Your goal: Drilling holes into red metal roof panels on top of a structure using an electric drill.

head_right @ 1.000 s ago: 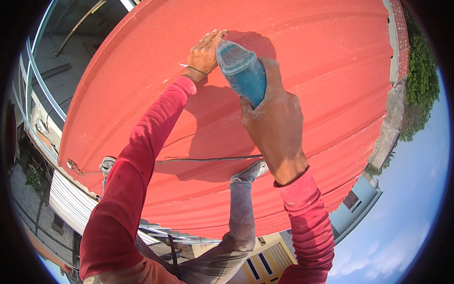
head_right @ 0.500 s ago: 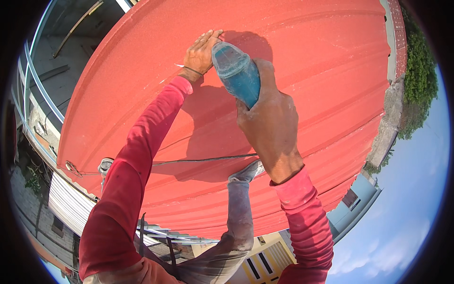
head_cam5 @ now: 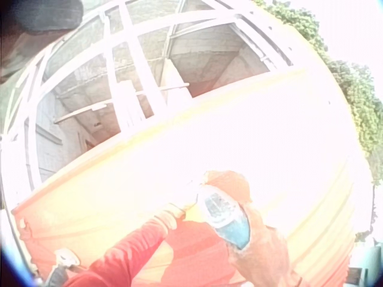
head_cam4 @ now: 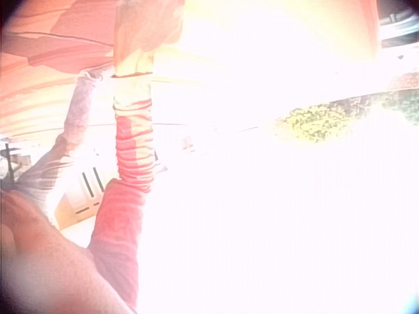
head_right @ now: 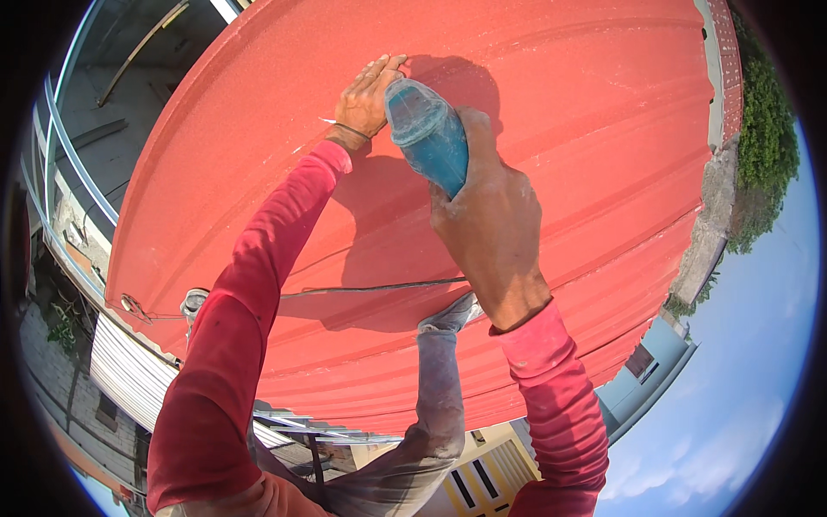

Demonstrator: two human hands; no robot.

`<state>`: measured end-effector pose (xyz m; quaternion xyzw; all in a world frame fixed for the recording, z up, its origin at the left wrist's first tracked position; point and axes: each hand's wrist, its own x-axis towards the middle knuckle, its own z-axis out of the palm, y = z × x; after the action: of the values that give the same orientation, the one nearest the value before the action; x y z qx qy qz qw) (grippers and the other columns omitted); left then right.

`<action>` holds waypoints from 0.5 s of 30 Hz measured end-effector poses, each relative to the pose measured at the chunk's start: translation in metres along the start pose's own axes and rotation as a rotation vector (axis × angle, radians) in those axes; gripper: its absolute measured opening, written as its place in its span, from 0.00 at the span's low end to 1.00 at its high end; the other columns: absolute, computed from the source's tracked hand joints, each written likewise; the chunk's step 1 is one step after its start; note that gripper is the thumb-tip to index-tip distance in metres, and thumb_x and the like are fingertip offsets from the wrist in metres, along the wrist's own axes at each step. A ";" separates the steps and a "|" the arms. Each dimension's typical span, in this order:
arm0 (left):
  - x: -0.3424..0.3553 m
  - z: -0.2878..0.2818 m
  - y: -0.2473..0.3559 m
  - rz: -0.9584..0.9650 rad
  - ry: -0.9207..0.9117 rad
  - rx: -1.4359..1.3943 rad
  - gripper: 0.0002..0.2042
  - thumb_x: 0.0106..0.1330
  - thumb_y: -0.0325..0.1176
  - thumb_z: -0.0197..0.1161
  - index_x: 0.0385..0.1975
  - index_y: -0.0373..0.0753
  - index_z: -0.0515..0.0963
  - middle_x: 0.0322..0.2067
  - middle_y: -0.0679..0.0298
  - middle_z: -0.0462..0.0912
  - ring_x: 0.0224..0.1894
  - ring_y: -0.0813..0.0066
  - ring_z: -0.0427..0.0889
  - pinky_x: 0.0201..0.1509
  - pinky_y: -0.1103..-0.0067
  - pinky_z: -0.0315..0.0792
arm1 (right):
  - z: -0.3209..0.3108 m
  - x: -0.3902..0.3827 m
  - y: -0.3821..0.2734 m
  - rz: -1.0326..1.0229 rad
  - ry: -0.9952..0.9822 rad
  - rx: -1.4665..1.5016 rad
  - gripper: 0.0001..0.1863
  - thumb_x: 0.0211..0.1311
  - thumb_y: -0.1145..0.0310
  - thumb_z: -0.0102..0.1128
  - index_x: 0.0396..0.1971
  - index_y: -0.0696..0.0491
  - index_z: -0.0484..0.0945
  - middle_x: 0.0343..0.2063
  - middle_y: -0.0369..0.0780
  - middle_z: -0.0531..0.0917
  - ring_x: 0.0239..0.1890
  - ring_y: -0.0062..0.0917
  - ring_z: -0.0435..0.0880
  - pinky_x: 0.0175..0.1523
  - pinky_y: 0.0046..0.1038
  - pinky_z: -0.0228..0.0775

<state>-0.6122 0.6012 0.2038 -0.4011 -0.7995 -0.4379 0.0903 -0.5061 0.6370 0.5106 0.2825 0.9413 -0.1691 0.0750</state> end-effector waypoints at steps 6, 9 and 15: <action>-0.003 -0.005 -0.012 -0.048 -0.020 -0.088 0.23 0.70 0.40 0.63 0.63 0.43 0.70 0.58 0.57 0.83 0.61 0.55 0.81 0.65 0.65 0.77 | 0.003 0.002 -0.002 0.022 0.015 0.092 0.30 0.56 0.76 0.70 0.59 0.50 0.69 0.29 0.55 0.86 0.33 0.54 0.87 0.34 0.47 0.80; -0.005 -0.013 -0.007 -0.121 -0.122 -0.151 0.30 0.68 0.41 0.66 0.69 0.46 0.64 0.61 0.58 0.79 0.63 0.56 0.80 0.64 0.64 0.78 | 0.005 0.001 0.001 0.041 0.030 0.131 0.29 0.57 0.75 0.70 0.58 0.52 0.69 0.30 0.55 0.86 0.34 0.54 0.87 0.35 0.46 0.81; 0.001 -0.023 -0.010 -0.162 -0.298 -0.084 0.38 0.65 0.49 0.68 0.73 0.50 0.59 0.65 0.60 0.76 0.66 0.58 0.76 0.61 0.64 0.80 | 0.007 0.001 -0.001 0.103 0.018 0.146 0.27 0.59 0.73 0.70 0.57 0.53 0.70 0.31 0.54 0.87 0.34 0.52 0.88 0.36 0.44 0.81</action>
<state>-0.6247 0.5809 0.2124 -0.3990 -0.8147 -0.4127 -0.0818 -0.5071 0.6344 0.5036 0.3369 0.9112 -0.2308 0.0544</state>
